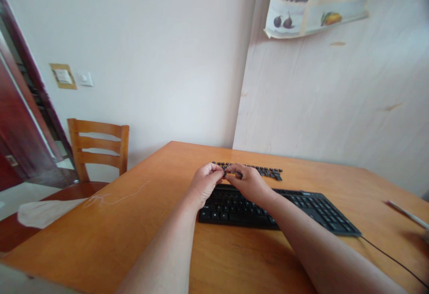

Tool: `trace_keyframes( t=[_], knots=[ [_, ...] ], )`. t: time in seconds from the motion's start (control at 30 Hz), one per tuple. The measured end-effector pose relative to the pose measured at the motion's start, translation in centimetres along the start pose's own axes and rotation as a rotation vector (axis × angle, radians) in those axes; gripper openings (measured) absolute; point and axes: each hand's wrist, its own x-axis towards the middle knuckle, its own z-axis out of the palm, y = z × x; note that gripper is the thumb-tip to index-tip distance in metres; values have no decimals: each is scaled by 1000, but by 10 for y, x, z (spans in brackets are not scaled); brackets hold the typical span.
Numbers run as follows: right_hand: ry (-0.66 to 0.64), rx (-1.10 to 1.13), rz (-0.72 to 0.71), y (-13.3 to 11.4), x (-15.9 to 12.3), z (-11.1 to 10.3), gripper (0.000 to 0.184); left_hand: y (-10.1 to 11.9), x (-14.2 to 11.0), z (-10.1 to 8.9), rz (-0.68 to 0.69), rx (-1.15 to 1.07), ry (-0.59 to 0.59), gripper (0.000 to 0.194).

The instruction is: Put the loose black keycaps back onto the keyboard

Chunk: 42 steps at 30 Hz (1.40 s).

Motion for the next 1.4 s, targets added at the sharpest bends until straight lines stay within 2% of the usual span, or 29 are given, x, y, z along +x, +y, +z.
trace_keyframes(
  t=[0.2,0.27,0.37,0.5,0.6,1.1,1.4],
  knots=[
    [7,-43,21,2,1,0,19,-5,2,0,20,18,-8,18],
    [7,-89,53,5,3,-3,19,-8,5,-2,54,26,26,20],
    [13,-186,144,13,8,-8,20,-11,10,-8,92,3,194,21],
    [-49,-309,243,27,15,-10,20,-15,16,-17,45,-67,452,18],
    [-121,-381,305,33,21,-7,19,-20,19,-21,-4,-90,530,17],
    [-203,-470,376,50,48,24,15,-28,23,-22,-72,-71,522,15],
    [-168,-427,361,49,47,20,14,-33,26,-22,-52,-38,512,14]
  ],
)
